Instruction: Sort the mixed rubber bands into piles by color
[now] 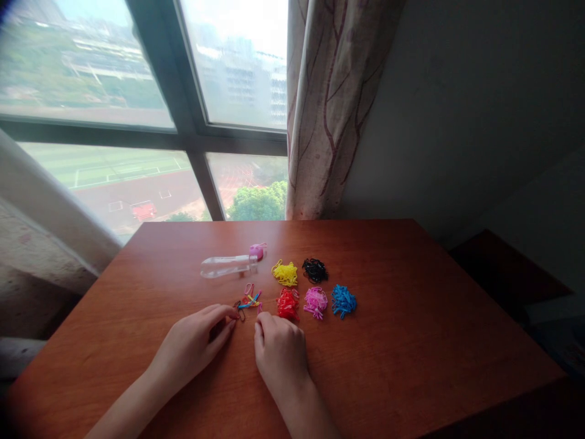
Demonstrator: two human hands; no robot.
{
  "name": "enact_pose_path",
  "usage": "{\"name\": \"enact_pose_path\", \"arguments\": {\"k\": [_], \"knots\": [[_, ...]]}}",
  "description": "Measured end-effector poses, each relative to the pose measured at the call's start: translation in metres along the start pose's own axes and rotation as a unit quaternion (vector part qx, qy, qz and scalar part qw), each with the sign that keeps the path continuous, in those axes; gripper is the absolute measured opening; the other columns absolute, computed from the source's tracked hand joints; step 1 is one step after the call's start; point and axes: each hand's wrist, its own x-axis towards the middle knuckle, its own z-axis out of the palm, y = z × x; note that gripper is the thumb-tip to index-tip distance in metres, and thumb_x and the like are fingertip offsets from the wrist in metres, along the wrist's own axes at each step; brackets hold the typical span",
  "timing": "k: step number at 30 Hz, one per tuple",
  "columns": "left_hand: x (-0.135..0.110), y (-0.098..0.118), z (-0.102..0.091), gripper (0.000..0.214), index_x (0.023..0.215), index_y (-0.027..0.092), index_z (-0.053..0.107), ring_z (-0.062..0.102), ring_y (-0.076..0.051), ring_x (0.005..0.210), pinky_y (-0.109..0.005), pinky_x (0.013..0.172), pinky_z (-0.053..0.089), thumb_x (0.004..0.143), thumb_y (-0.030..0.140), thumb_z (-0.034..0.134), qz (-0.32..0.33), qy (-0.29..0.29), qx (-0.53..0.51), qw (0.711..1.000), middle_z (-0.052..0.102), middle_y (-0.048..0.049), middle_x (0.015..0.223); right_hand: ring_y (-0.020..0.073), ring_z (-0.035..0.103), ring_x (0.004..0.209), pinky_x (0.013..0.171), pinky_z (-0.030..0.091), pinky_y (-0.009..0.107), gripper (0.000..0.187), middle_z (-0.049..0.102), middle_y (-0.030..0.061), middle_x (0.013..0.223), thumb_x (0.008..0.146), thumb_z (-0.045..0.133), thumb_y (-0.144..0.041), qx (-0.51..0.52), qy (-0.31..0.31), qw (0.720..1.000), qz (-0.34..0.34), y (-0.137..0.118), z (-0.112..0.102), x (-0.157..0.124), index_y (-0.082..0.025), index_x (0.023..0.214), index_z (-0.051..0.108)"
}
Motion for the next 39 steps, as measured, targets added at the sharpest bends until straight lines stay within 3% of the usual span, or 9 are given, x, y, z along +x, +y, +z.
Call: {"name": "enact_pose_path", "arguments": {"k": [17,23,30,34,39], "knots": [[0.006,0.01,0.004,0.024,0.093,0.023,0.062,0.068,-0.018,0.082,-0.024,0.064,0.04,0.096,0.027,0.039,0.005,0.006,0.122,0.993,0.069,-0.0031,0.091,0.014,0.063,0.067,0.06,0.032,0.023,0.013,0.067,-0.0023,0.072,0.089,0.054,-0.014,0.025,0.02,0.999,-0.012,0.003,0.002,-0.001,-0.023,0.084,0.063],[0.003,0.003,0.005,0.024,0.094,0.024,0.063,0.066,-0.015,0.075,-0.023,0.063,0.041,0.095,0.028,0.04,0.02,0.044,0.104,0.993,0.069,-0.0009,0.089,0.0135,0.061,0.064,0.059,0.03,0.024,0.014,0.065,-0.0024,0.069,0.089,0.053,-0.014,0.025,0.021,0.999,-0.014,0.003,0.001,-0.002,-0.023,0.081,0.061],[0.002,0.002,-0.001,0.019,0.092,0.022,0.065,0.057,-0.011,0.065,-0.021,0.063,0.042,0.094,0.029,0.047,0.042,0.111,-0.03,0.992,0.065,0.0005,0.078,0.0132,0.06,0.063,0.059,0.028,0.025,0.015,0.064,-0.0025,0.069,0.088,0.051,-0.013,0.037,0.021,0.999,-0.01,0.0,-0.001,-0.015,-0.022,0.079,0.058],[0.008,0.017,-0.003,0.02,0.087,0.019,0.068,0.052,-0.011,0.061,-0.02,0.059,0.041,0.091,0.03,0.052,0.057,0.079,-0.139,0.986,0.061,0.0005,0.07,0.0133,0.06,0.064,0.059,0.029,0.024,0.015,0.065,-0.0027,0.07,0.089,0.05,-0.014,0.048,0.018,0.999,-0.014,-0.001,-0.003,-0.022,-0.023,0.079,0.057],[0.016,0.025,-0.003,0.022,0.084,0.016,0.069,0.059,-0.014,0.07,-0.022,0.063,0.046,0.084,0.036,0.062,-0.018,0.014,-0.329,0.944,0.068,-0.0026,0.076,0.014,0.061,0.067,0.061,0.031,0.024,0.015,0.066,-0.0021,0.073,0.089,0.05,-0.013,0.058,0.016,0.998,-0.016,-0.001,-0.003,-0.023,-0.023,0.081,0.058]]}}
